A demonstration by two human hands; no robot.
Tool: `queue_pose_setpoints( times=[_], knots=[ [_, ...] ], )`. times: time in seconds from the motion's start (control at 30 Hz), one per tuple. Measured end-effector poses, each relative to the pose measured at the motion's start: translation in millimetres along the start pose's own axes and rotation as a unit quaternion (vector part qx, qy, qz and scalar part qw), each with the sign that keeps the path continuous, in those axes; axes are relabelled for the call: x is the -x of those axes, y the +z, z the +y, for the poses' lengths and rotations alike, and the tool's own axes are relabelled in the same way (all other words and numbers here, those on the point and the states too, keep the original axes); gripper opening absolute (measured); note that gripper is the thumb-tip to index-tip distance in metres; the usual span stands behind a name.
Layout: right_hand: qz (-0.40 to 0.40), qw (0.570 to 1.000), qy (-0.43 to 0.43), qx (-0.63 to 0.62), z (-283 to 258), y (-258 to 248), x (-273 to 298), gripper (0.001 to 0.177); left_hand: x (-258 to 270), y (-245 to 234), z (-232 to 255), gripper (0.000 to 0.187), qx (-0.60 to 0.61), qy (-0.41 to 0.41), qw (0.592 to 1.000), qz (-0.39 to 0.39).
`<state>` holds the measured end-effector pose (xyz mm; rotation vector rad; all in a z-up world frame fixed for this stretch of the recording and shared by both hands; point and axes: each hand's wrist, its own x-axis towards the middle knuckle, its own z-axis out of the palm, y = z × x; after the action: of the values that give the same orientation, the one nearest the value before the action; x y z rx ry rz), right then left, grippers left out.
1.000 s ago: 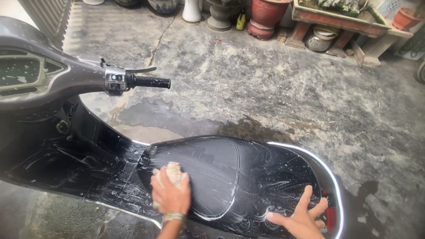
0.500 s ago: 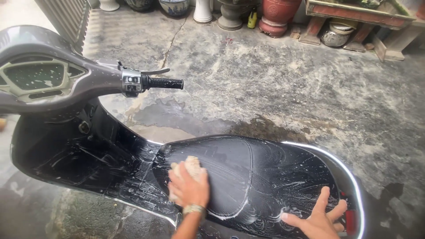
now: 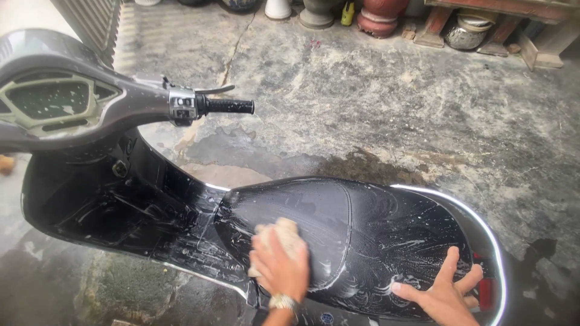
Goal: The person scrubs the seat of a scooter with a soapy sponge. They move the sponge across the entire surface of the seat, creating a lather.
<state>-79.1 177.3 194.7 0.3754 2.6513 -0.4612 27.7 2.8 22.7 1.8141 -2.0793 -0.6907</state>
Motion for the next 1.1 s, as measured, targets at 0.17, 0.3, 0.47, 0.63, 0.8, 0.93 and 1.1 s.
queue_pose_setpoints(
  times=[0.17,0.3,0.47,0.63,0.8,0.93,1.1],
  knots=[
    [0.026,0.999,0.002,0.019,-0.5,2.4,5.8,0.121,-22.8,-75.9,18.4,0.027,0.03,0.279,0.959,-0.042],
    [0.073,0.997,0.004,0.012,3.2,10.4,-9.4,0.121,-89.5,-62.8,7.6,0.047,0.123,0.062,0.99,-0.017],
    [0.101,0.995,-0.004,0.013,-3.3,17.9,-13.8,0.121,-83.4,-21.3,-6.4,0.102,-0.115,0.185,0.972,0.091],
    [0.155,0.988,-0.01,0.019,21.5,70.3,-22.2,0.123,-91.9,-79.2,1.0,0.042,0.001,0.288,0.954,-0.078],
    [0.135,0.99,0.032,0.0,-27.1,34.1,15.8,0.122,-122.2,-32.9,-12.4,0.07,0.125,-0.089,0.983,-0.098],
    [0.055,0.993,0.092,-0.051,-25.5,22.4,13.6,0.12,-84.0,-6.4,-33.7,0.072,-0.027,0.218,0.976,0.012],
    [-0.04,0.986,0.137,-0.091,-15.7,22.1,9.8,0.12,-106.9,-27.8,-34.0,0.069,-0.106,0.393,0.902,-0.141]
  ],
)
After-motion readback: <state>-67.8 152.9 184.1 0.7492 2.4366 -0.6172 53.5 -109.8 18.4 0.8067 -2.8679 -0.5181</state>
